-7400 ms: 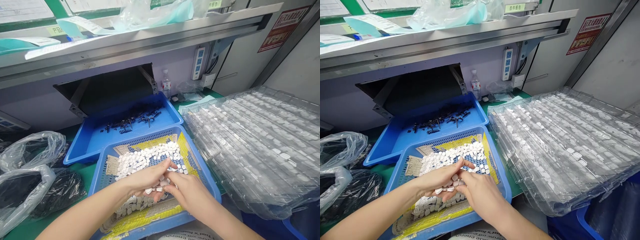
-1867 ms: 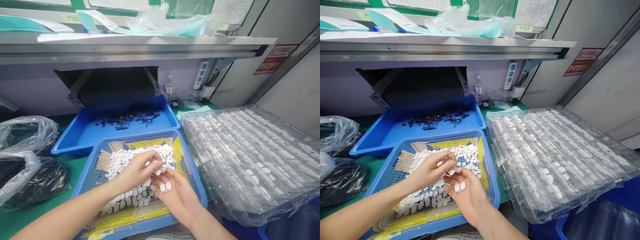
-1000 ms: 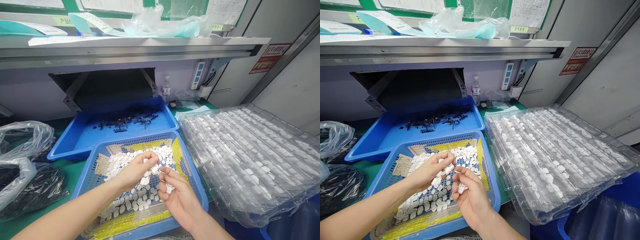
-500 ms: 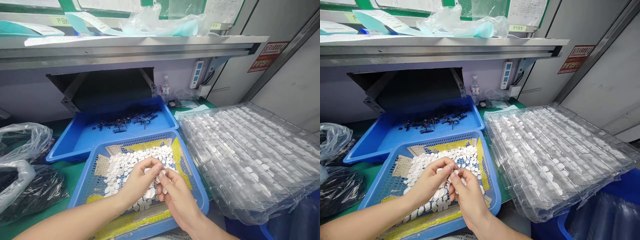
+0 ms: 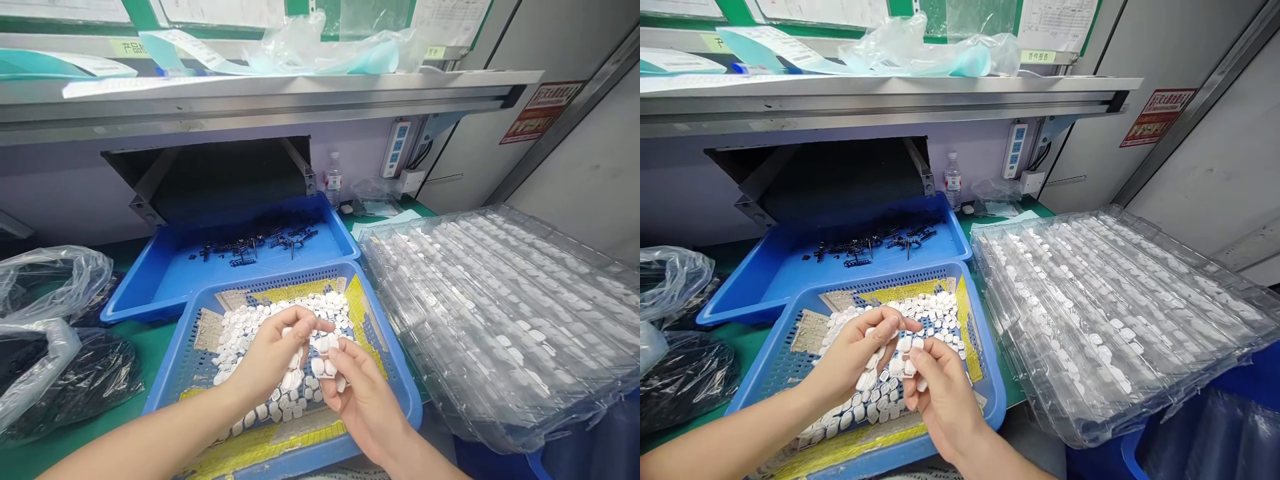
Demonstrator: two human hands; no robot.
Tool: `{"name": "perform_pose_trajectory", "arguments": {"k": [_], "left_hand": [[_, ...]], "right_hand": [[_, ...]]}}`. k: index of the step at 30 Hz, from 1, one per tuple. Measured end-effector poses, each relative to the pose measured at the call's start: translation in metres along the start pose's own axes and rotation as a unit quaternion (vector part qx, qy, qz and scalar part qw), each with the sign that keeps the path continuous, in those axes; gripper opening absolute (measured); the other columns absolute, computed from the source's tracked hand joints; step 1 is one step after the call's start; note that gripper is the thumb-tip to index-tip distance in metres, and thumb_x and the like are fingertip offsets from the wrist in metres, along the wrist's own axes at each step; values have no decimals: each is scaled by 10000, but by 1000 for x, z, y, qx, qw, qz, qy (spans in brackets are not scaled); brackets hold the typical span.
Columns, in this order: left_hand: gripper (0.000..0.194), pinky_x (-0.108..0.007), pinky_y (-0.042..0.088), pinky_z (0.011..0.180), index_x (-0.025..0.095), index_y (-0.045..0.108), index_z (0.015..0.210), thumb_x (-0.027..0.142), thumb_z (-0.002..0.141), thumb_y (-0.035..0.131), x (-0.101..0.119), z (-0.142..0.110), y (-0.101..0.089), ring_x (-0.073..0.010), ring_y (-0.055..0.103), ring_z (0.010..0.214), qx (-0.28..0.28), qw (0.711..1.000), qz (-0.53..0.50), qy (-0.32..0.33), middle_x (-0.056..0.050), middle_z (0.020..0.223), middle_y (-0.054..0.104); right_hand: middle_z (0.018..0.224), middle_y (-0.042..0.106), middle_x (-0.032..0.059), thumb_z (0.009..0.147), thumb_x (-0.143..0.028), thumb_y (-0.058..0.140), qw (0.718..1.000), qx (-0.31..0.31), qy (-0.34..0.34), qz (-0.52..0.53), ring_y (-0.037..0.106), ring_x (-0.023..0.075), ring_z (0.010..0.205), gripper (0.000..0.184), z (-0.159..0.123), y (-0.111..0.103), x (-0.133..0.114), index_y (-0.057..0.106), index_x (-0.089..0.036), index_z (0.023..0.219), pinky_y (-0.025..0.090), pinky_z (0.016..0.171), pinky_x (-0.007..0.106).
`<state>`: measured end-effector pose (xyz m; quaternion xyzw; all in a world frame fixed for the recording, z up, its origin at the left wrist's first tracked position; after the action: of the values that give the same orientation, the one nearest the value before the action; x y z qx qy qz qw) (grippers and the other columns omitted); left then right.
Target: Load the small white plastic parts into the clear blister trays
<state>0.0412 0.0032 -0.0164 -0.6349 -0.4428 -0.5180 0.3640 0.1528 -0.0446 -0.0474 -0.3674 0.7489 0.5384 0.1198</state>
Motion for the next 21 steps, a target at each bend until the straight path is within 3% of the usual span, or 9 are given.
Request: {"name": "perform_pose_trajectory", "arguments": {"k": [2,7,13,15,17,18,21], "left_hand": [[264,-184,289,439,150,489,702,388,815,471,0,2,0,-20,324,373,-8,999,-43,-16,8,755,598],[246,-160,233,397,144,480,719,367,822,462,-7,5,4,-19,337,381,-44,991,-108,-68,20,684,554],[280,-152,205,365,143,473,718,412,796,470,-14,5,11,-24,327,386,-67,985,-114,-107,18,673,528],[288,-157,240,385,149,462,715,420,805,431,-13,8,8,-31,333,392,-70,991,-60,-101,22,664,519],[256,-170,281,416,160,463,720,386,818,395,-13,13,3,-50,359,407,-105,986,107,-73,30,632,510],[224,-180,304,440,165,474,720,350,818,393,-13,16,0,-66,392,431,-137,961,234,-47,29,618,512],[115,-235,351,511,161,536,706,196,762,442,-23,22,-6,-149,500,542,-213,811,544,12,-8,592,544]], "right_hand": [[523,476,-39,660,-243,627,998,-12,20,60,371,31,404,162,-1,-1,-1,499,-157,612,254,366,145],[503,448,-27,623,-205,545,980,-54,57,183,332,43,382,154,0,-2,-7,442,-164,517,152,299,128],[470,403,-31,641,-228,512,974,-45,56,215,307,46,358,202,2,-3,-8,426,-160,471,176,286,136],[468,413,-33,660,-240,524,978,-23,52,199,302,44,350,220,2,-3,-7,437,-159,474,184,284,137],[477,438,-31,683,-250,535,982,0,47,182,299,38,344,235,2,-3,-7,456,-155,483,195,282,136],[486,454,-29,695,-255,538,984,10,44,175,299,35,342,237,2,-3,-7,471,-153,492,200,283,134],[528,510,-15,722,-264,542,985,41,36,161,304,24,339,223,4,-3,-6,516,-145,534,211,283,127]]}}
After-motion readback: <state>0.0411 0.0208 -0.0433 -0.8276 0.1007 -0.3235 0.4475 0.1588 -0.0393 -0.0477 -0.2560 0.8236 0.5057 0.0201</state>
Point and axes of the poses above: each hand's wrist, its own z-axis towards the middle knuckle, its own y-axis out of the palm, x = y × z, the point moved 2 cm from there along z, towards the middle knuckle
